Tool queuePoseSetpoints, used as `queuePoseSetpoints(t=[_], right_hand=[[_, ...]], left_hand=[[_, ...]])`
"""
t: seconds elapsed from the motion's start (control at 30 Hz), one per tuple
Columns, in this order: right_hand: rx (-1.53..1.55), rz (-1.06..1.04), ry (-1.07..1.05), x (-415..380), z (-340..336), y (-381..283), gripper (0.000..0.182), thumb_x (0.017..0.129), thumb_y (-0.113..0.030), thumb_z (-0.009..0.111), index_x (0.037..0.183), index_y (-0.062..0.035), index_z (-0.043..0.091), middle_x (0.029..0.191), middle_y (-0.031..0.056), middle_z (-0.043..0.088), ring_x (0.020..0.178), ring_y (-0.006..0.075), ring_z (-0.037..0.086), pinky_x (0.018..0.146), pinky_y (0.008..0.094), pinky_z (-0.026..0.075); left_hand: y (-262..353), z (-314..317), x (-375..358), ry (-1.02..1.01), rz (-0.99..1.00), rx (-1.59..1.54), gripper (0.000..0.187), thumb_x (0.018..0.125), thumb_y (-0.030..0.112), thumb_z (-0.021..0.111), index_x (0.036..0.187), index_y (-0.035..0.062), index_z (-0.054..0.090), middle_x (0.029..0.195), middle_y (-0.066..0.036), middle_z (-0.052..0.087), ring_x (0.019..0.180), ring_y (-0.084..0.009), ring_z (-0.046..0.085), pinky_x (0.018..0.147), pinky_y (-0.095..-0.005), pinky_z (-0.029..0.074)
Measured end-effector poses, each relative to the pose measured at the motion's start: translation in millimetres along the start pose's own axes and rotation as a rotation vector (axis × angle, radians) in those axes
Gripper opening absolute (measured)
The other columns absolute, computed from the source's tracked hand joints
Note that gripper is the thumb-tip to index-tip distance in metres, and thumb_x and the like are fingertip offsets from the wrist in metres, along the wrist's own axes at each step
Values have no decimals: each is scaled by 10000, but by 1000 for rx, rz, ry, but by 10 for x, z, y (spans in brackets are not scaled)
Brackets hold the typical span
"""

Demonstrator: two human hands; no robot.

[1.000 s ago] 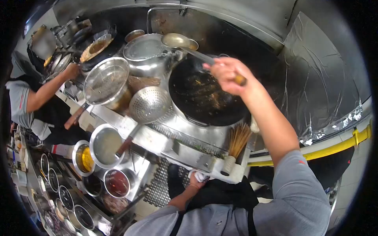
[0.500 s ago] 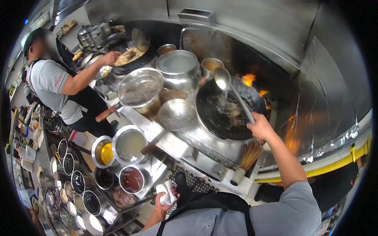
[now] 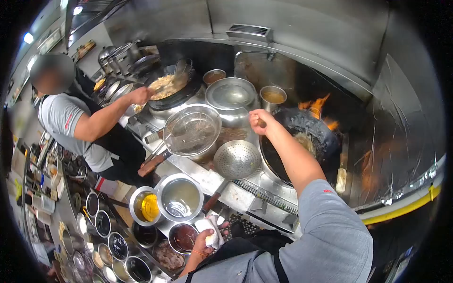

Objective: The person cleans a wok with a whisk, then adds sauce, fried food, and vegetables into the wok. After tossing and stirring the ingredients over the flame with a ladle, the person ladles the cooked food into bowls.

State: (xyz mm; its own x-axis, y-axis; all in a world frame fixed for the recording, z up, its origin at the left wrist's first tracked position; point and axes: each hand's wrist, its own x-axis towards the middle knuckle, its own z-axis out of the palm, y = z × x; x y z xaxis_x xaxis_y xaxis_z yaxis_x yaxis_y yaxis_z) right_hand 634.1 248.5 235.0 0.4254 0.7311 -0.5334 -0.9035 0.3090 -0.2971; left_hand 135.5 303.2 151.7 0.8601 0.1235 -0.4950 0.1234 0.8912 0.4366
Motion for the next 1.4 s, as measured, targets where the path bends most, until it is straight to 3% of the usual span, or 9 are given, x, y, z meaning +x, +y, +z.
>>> queuePoseSetpoints(t=[0.43, 0.63, 0.83, 0.9, 0.97, 1.1, 1.2, 1.27, 1.4], right_hand=[[29, 2, -170, -2811, -796, 253, 193, 885, -123, 529, 1030, -15, 460, 602, -57, 411, 402, 18, 381, 322, 167, 283], [-280, -113, 261, -3203, -1492, 603, 326, 872, -184, 533, 585, -160, 379, 462, -75, 358, 364, 49, 336, 315, 192, 268], [-181, -157, 275, -3223, -2022, 972, 280, 884, -206, 533, 634, -141, 425, 505, -47, 403, 389, 70, 358, 344, 227, 303], [-150, -189, 259, -3119, -2150, 1138, 262, 901, -188, 522, 664, -121, 433, 519, -31, 419, 418, 110, 413, 367, 258, 342], [-189, -320, 378, -3089, -1987, 1330, 240, 916, -223, 521, 720, -101, 456, 566, -4, 470, 438, 131, 451, 387, 287, 381], [-949, -402, 597, -3260, -2500, 1644, 402, 933, -347, 489, 1086, 22, 528, 729, 103, 612, 542, 244, 587, 509, 367, 502], [-1615, -74, 1260, -3228, -2785, 2093, 801, 851, -404, 548, 1381, 102, 223, 976, 273, 630, 985, 400, 613, 873, 436, 477], [-1555, -16, 1279, -2952, -2995, 2121, 855, 828, -380, 570, 1401, 95, 148, 1024, 292, 606, 988, 402, 610, 871, 431, 481], [-929, -68, 995, -3426, -2627, 2130, 749, 777, -186, 638, 1379, 63, 269, 1155, 217, 553, 1013, 330, 596, 891, 406, 476]], left_hand=[[-571, 1676, 1479, -17, -386, 273, 246, 874, 356, 432, 909, 183, 604, 843, -43, 634, 734, -242, 619, 693, -475, 508], [-1224, 1851, 2734, -59, -448, 403, 211, 861, 290, 521, 1004, 148, 583, 888, -54, 637, 745, -262, 631, 652, -496, 511], [-1145, 1982, 2300, -39, -424, 487, 310, 882, 421, 545, 1049, 161, 575, 950, -47, 634, 839, -251, 619, 736, -455, 523], [-1160, 1347, 2551, -689, -882, -141, 383, 867, 463, 569, 1040, 121, 576, 966, -91, 622, 894, -270, 611, 820, -485, 502], [-1021, 1780, 1756, -329, -683, 131, 455, 866, 498, 553, 1019, 72, 596, 1003, -162, 610, 959, -320, 599, 922, -507, 458], [-866, 2210, 1185, -565, -785, -76, 531, 871, 492, 505, 1062, 4, 592, 1184, -220, 541, 1138, -385, 506, 1029, -516, 376], [-797, 2288, 1400, -572, -867, -151, 486, 865, 425, 492, 1061, -13, 572, 1192, -212, 527, 1164, -360, 485, 1049, -530, 339], [-749, 2366, 1630, -591, -822, -118, 469, 830, 411, 513, 1049, -3, 547, 1098, -198, 512, 1079, -409, 536, 783, -451, 548], [-420, 2323, 1781, -641, -806, -34, 430, 796, 386, 554, 1016, 17, 570, 983, -174, 530, 929, -349, 579, 819, -480, 510]])
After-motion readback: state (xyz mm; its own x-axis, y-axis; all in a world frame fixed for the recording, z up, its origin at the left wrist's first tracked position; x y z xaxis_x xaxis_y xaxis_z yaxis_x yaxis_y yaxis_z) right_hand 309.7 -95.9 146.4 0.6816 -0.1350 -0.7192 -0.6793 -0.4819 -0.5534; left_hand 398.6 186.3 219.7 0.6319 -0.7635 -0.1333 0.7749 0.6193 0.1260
